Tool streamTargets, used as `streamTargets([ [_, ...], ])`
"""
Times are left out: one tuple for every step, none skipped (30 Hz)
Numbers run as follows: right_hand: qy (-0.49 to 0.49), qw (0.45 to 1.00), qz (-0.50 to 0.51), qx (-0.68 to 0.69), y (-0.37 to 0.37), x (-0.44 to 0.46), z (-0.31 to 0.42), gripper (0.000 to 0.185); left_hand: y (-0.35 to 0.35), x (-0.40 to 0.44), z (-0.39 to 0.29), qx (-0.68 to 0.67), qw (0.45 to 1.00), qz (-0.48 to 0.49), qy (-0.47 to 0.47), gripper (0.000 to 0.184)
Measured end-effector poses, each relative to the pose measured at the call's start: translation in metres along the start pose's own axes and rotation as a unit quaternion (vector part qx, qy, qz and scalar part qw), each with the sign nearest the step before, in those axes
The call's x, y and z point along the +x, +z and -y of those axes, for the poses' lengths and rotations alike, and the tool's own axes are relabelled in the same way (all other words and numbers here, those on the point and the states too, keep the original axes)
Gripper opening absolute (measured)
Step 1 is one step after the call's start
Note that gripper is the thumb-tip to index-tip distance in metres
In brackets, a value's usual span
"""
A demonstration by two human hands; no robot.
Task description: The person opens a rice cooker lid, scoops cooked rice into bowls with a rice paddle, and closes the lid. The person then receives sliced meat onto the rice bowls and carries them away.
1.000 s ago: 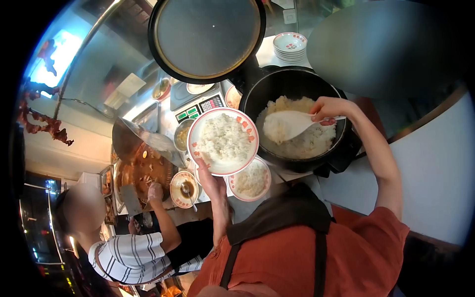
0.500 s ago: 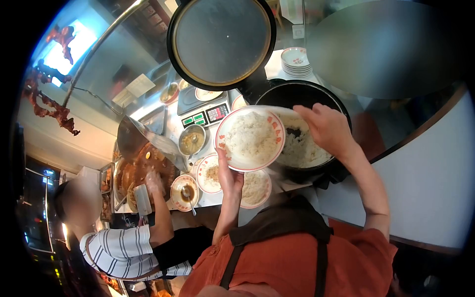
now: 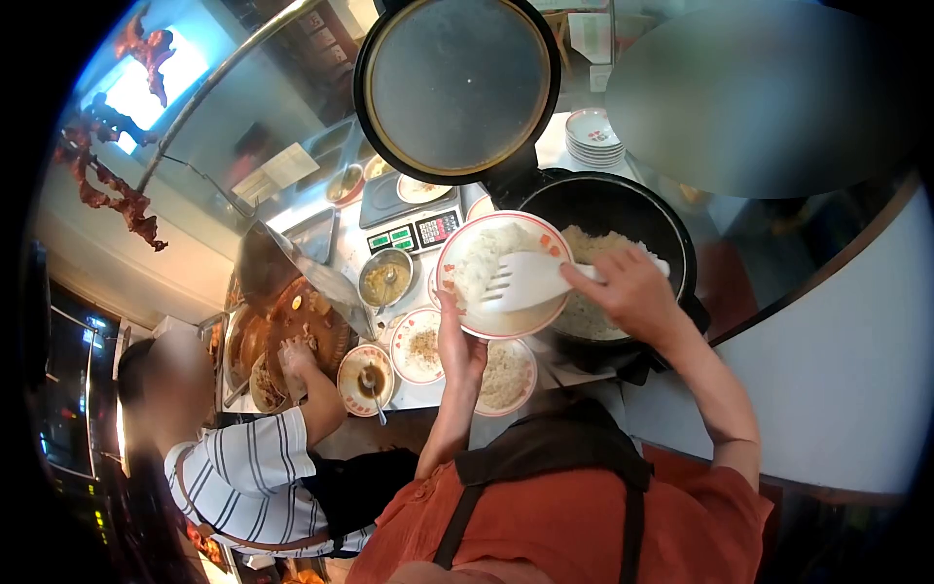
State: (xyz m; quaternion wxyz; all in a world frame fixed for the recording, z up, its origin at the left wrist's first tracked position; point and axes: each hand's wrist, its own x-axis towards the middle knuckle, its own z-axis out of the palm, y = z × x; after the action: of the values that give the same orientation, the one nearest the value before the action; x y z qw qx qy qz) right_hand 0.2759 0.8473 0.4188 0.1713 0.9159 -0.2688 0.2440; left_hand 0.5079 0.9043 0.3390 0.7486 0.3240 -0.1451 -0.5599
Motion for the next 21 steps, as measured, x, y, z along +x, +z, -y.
streamTargets([
  [-0.028,1.0,-0.001,0.012,0.006,0.004,0.003,0.038,0.001,0.0,0.001,-0.001,1.0,0.007,-0.004,0.05],
  [-0.048,0.999,-0.011,0.012,0.011,0.006,0.005,0.036,0.0,0.0,0.001,-0.001,1.0,0.014,-0.007,0.049],
  [-0.049,0.999,-0.012,0.013,0.01,0.005,0.004,0.036,-0.001,-0.002,0.0,0.0,1.0,0.013,-0.006,0.049],
  [-0.061,0.998,0.002,0.02,0.006,0.005,0.002,0.037,-0.002,-0.005,-0.003,0.018,0.999,0.026,-0.004,0.054],
  [-0.074,0.997,0.016,0.026,0.002,0.004,0.0,0.037,-0.004,-0.006,-0.004,0.036,0.999,0.039,-0.002,0.059],
  [-0.075,0.997,0.017,0.028,-0.003,0.002,-0.003,0.037,-0.006,-0.007,-0.004,0.036,0.999,0.037,-0.002,0.059],
  [-0.087,0.996,0.009,0.026,-0.008,0.0,-0.01,0.038,-0.009,-0.007,-0.004,0.032,0.999,0.027,-0.002,0.06],
  [-0.1,0.995,-0.001,0.023,-0.012,0.001,-0.015,0.039,-0.01,-0.007,-0.005,0.028,0.999,0.017,-0.001,0.061],
  [-0.104,0.994,-0.001,0.025,-0.015,0.002,-0.019,0.039,-0.01,-0.007,-0.006,0.027,1.0,0.015,0.003,0.061],
  [-0.072,0.997,-0.003,0.016,-0.017,0.003,-0.023,0.04,-0.008,-0.007,-0.006,0.031,0.999,0.015,0.006,0.062],
  [-0.036,0.999,-0.005,0.006,-0.018,0.005,-0.024,0.042,-0.007,-0.008,-0.007,0.037,0.999,0.015,0.007,0.063],
  [0.002,0.999,-0.03,0.024,-0.012,0.008,-0.025,0.046,-0.007,-0.008,-0.008,0.037,0.999,0.015,0.006,0.063],
  [0.003,0.999,-0.03,0.023,-0.008,0.009,-0.022,0.046,-0.007,-0.007,-0.008,0.047,0.999,0.016,0.003,0.063],
  [0.025,0.999,-0.021,0.005,-0.002,0.011,-0.019,0.045,-0.007,-0.006,-0.008,0.057,0.998,0.017,0.0,0.063],
  [0.047,0.999,-0.012,-0.014,0.001,0.012,-0.018,0.045,-0.006,-0.005,-0.008,0.058,0.998,0.018,0.0,0.063],
  [0.047,0.999,-0.013,-0.014,0.004,0.01,-0.015,0.045,-0.006,-0.004,-0.008,0.055,0.998,0.026,0.004,0.063],
  [0.02,1.0,-0.014,0.018,0.005,0.005,-0.009,0.045,-0.005,-0.003,-0.008,0.051,0.998,0.033,0.007,0.062],
  [-0.008,0.999,-0.014,0.05,0.005,0.001,-0.005,0.046,-0.005,-0.003,-0.009,0.051,0.998,0.032,0.007,0.062],
  [-0.008,0.999,-0.013,0.051,0.0,-0.002,-0.004,0.046,-0.004,-0.002,-0.011,0.041,0.999,0.031,0.008,0.062],
  [-0.009,0.998,0.001,0.062,-0.009,-0.004,-0.005,0.046,-0.004,-0.002,-0.012,0.03,0.999,0.03,0.009,0.062],
  [-0.01,0.997,0.015,0.073,-0.014,-0.007,-0.006,0.046,-0.005,0.0,-0.011,0.03,0.999,0.029,0.008,0.062],
])
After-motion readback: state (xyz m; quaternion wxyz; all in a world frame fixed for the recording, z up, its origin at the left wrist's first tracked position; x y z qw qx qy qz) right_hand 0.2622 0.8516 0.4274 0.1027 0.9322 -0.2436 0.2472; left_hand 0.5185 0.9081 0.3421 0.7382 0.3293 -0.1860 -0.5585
